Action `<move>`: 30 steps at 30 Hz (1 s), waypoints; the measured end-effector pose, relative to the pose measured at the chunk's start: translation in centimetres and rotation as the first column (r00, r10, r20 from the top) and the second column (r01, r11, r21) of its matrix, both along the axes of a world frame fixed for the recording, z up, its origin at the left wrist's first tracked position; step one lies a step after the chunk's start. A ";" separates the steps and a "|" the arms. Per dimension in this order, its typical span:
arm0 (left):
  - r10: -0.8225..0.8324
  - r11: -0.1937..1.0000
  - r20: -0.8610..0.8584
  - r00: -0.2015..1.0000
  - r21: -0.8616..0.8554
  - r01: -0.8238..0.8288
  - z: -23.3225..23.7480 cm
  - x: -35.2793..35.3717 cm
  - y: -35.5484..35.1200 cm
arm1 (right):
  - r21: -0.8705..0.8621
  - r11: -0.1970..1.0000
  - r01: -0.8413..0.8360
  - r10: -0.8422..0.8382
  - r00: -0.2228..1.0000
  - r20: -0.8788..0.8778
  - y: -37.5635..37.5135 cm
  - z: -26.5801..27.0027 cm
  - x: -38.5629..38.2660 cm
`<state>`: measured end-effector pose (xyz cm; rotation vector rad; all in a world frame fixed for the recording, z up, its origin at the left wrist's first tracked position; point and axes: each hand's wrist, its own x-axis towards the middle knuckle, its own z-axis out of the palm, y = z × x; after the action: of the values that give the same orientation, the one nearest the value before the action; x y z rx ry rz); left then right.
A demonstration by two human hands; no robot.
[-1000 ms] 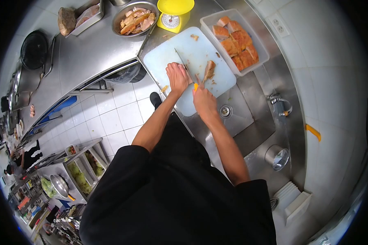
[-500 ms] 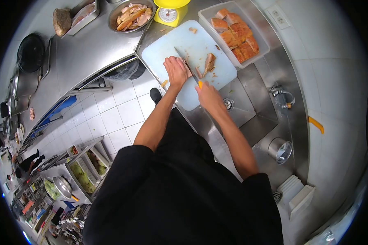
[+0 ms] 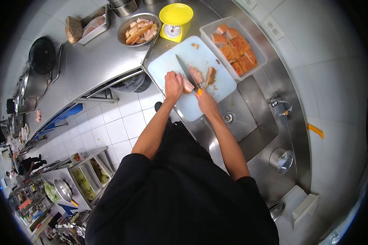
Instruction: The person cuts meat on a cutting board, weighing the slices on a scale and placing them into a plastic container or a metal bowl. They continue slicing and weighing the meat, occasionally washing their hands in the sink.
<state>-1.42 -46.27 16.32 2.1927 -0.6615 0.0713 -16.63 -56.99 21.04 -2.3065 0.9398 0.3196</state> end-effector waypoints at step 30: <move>-0.359 0.875 -0.891 0.276 -0.218 0.433 5.5 14.4 -1.7 | 0.121 0.893 0.433 -0.447 0.886 0.123 3.0 8.4 -9.5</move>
<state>13.01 -47.97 21.83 1.6312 -0.4973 -1.3996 -26.10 -54.02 29.42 -1.9317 1.3062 -0.0040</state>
